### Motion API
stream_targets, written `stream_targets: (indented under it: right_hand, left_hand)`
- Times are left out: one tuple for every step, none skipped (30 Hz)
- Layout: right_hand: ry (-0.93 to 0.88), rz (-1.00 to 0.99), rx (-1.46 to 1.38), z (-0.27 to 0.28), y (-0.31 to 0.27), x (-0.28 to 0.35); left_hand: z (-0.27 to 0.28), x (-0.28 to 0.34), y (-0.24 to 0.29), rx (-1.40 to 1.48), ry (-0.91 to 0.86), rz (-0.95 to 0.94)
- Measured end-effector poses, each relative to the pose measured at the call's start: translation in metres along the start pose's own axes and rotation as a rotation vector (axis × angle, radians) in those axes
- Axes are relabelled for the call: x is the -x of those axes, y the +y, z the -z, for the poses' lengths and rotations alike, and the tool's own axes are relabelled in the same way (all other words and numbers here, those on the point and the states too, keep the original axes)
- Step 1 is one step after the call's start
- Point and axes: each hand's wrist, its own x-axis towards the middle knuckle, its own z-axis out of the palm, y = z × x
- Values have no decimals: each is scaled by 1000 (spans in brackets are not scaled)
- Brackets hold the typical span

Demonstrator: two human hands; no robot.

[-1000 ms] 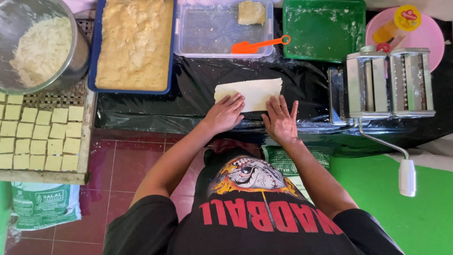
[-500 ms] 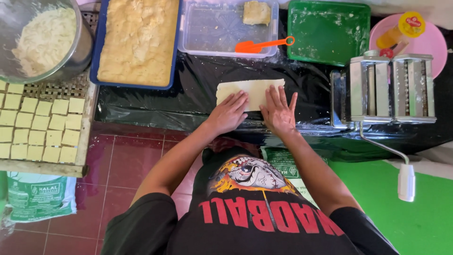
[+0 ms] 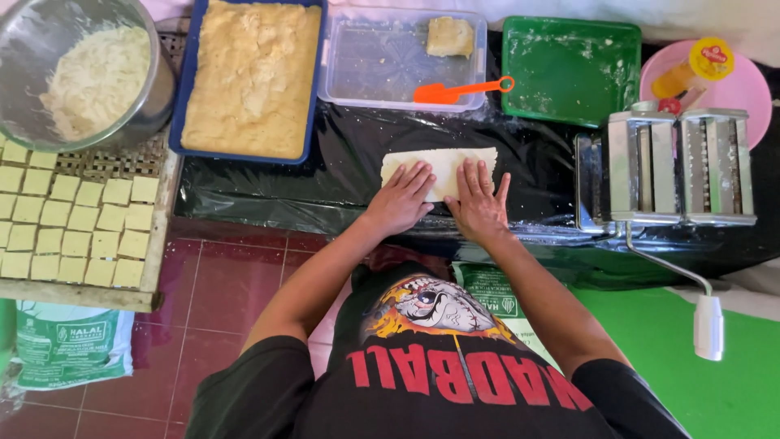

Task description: Preparing, cutting, and arranging small squares of dough for snacks.

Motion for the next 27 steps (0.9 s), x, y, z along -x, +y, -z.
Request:
stream_targets:
  right_hand:
    - [5,5,1,0,4,-6]
    - [146,65,27,-1,8,-10]
    - [287,125,53,-2,12,-13]
    - [289,131,53,0,22,-29]
    - [326,170,-6,1,32,-44]
    - [353,208,-70,0,39,-55]
    - [344,215,-75,10,39,-67]
    - [277,167,-74,22,40,-86]
    - [210,119,-73,34,41,-105]
    - [207,131,-75,37,46,-118]
    - [303,204,-135,41,50,-131]
    - [401,280,-196,44,54,-146]
    - [400,294,-201,44,56,-158]
    - [390,334,-85,43,57,-167]
    - [381,374,32,41,57,-177]
    - [380,389,27,39,60,-187]
    - [273,384,70,36,63,-196]
    - [160,379,112,32,66,-203]
    - [155,394,108,32,68,-207]
    - [-10,316,116,32,71,-210]
    - [-174,236,126,32,75,-214]
    - [-179,243,126,31,76,-213]
    - [-125,278,104,30,78,-213]
    - [-70,310,83,30,81,-212]
    - [-76,315,83,40,73,-205]
    - [18,284,57,51,66,-198]
    - [111,251,31,62,60,-192]
  left_hand:
    - [1,-1,-2,-5,5,2]
    - [1,0,-1,2,5,6]
    - [1,0,-1,10,6,10]
    - [2,0,-1,7,10,14]
    - [4,-1,-1,11,21,4]
    - [3,5,2,21,25,0]
    - [3,7,2,24,23,11]
    - [5,5,-2,31,38,13]
    - [7,4,-5,38,54,14]
    - [2,8,-15,36,57,27]
    - [-3,13,-24,57,120,50]
    - [-7,18,-35,74,185,74]
    - [-6,24,-44,69,190,87]
    - [-6,32,-51,100,192,186]
    - [-6,41,-58,131,193,285]
    - [2,45,-62,127,198,299]
    - [10,48,-65,138,167,319]
    - [16,53,-65,153,133,341]
    - [16,57,-67,153,135,358]
    - [15,60,-68,157,134,320]
    - [15,62,-70,161,132,282]
    - [14,63,-72,164,132,291]
    - [12,63,-73,177,121,284]
    - [11,63,-74,192,110,274]
    - [9,64,-74,195,110,281]
    - [8,64,-76,187,94,263]
    - [7,63,-77,178,78,245]
